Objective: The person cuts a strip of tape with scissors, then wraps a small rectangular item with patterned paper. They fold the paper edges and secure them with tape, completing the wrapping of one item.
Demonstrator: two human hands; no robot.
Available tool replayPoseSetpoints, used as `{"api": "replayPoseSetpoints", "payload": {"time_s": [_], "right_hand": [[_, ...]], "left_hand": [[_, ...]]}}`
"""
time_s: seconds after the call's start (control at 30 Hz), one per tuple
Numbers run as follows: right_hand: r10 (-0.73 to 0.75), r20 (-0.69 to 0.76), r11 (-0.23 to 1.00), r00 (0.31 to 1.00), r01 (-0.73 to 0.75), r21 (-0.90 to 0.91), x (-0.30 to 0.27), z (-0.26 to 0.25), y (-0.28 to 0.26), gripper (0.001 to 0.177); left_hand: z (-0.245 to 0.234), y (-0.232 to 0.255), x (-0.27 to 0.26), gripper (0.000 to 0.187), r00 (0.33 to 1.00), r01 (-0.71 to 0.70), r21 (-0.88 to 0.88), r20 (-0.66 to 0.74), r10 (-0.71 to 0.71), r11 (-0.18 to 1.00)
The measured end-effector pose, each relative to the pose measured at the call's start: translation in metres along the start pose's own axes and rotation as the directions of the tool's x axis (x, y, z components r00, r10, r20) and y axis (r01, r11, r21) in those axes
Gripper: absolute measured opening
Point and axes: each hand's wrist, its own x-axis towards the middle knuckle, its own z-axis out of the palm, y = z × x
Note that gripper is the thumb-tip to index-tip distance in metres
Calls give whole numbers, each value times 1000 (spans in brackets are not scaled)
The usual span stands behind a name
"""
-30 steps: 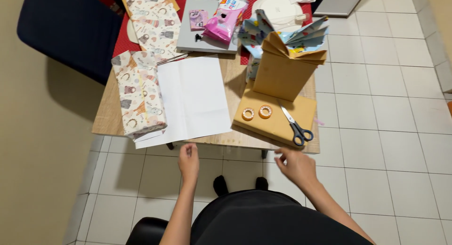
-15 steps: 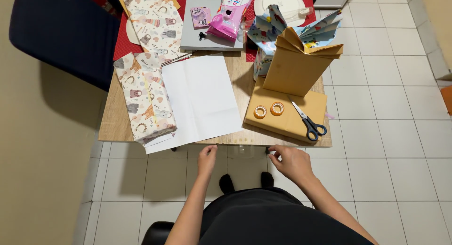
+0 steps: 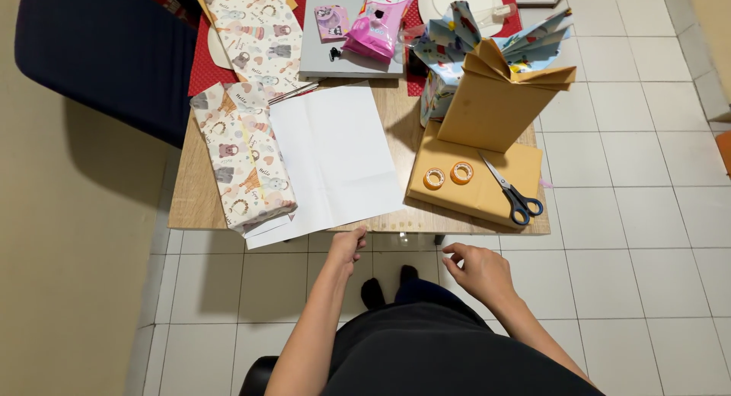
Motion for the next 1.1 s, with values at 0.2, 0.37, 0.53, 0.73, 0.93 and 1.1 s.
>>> {"api": "replayPoseSetpoints", "payload": {"time_s": [0.2,0.37,0.53,0.73,0.93,1.1], "right_hand": [[-147,106,917,983,95,386,33,5,-6,30],[-395,127,571,910,134,810,71,8,-48,36],[-550,132,663,824,335,669,98,-23,-97,41],[-856,-19,469,517,792,391,99,-47,-140,40],[-848,-68,476,525,813,335,99,-41,-177,25],[-785,-168,551,597,796,250,92,-18,-211,16]], "left_hand": [[7,59,-76,31,940,-332,14,-83,332,943],[17,84,-135,26,733,-664,74,-129,668,744],[3,88,-182,17,624,-584,571,-138,769,576],[-19,104,-212,11,601,-440,785,-104,793,436],[-53,126,-205,16,540,-495,821,35,841,284],[-108,139,-189,24,537,-559,807,177,825,191]]}}
